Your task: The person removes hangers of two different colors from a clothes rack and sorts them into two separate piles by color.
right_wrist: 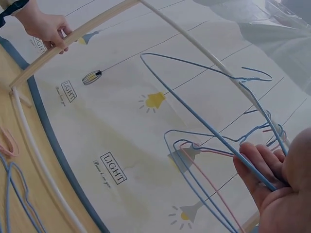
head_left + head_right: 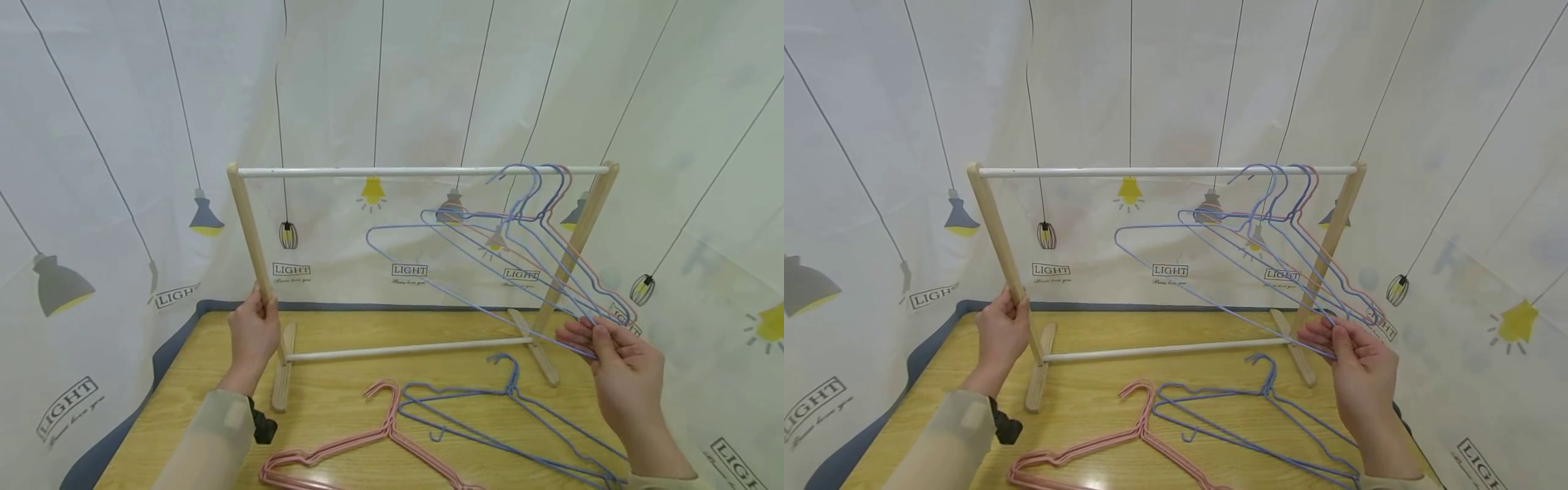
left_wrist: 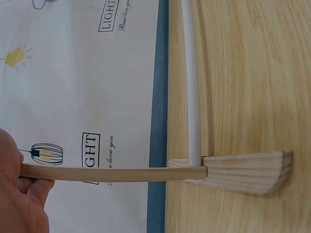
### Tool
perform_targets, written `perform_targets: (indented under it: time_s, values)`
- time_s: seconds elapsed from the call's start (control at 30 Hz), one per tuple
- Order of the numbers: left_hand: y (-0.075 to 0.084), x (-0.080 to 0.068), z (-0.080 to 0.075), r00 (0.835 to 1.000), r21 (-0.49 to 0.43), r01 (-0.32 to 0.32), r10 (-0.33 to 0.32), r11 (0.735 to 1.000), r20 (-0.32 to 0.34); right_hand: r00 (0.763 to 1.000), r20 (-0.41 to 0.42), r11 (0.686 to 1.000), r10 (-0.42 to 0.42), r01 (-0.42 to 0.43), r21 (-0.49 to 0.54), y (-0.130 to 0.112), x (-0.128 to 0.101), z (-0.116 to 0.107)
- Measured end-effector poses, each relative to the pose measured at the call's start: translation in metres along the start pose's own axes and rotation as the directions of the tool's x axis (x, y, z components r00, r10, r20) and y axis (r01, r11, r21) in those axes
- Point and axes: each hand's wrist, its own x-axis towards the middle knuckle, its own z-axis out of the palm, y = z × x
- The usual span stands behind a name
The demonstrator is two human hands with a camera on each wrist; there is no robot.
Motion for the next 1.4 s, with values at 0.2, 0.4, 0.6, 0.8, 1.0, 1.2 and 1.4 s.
perform_targets:
  time_s: [0.2,0.4,0.6,0.8,1.0,1.2,1.4]
  values:
    - [0.000,0.000,-0.001,1.000,0.009,-0.002,0.002,1.000,0.004,0.993,0.082,0.996,0.081,-0.079,-0.031,0.014,-0.023,-0.018]
    - [0.001,0.001,-0.003,1.000,0.012,-0.012,0.012,1.000,-0.003,0.968,0.080,0.963,0.239,-0.226,-0.148,0.033,-0.040,-0.041]
    - [0.001,0.002,-0.003,1.000,0.017,0.006,-0.006,1.000,0.006,0.920,-0.015,0.887,0.391,-0.382,-0.259,0.057,-0.062,-0.069]
    - [0.001,0.003,-0.003,1.000,0.017,0.006,-0.006,1.000,0.000,0.885,-0.060,0.851,0.462,-0.462,-0.249,0.080,-0.077,-0.099]
    - [0.002,0.002,-0.002,1.000,0.009,0.004,-0.004,1.000,-0.003,0.757,-0.152,0.710,0.635,-0.650,-0.270,0.094,-0.078,-0.126]
    - [0.001,0.001,-0.001,1.000,0.005,-0.012,0.012,1.000,-0.017,0.683,-0.183,0.642,0.707,-0.729,-0.238,0.102,-0.076,-0.149]
    - [0.001,0.002,0.000,1.000,-0.003,0.000,0.000,1.000,-0.008,0.645,-0.207,0.606,0.735,-0.763,-0.223,0.106,-0.078,-0.161]
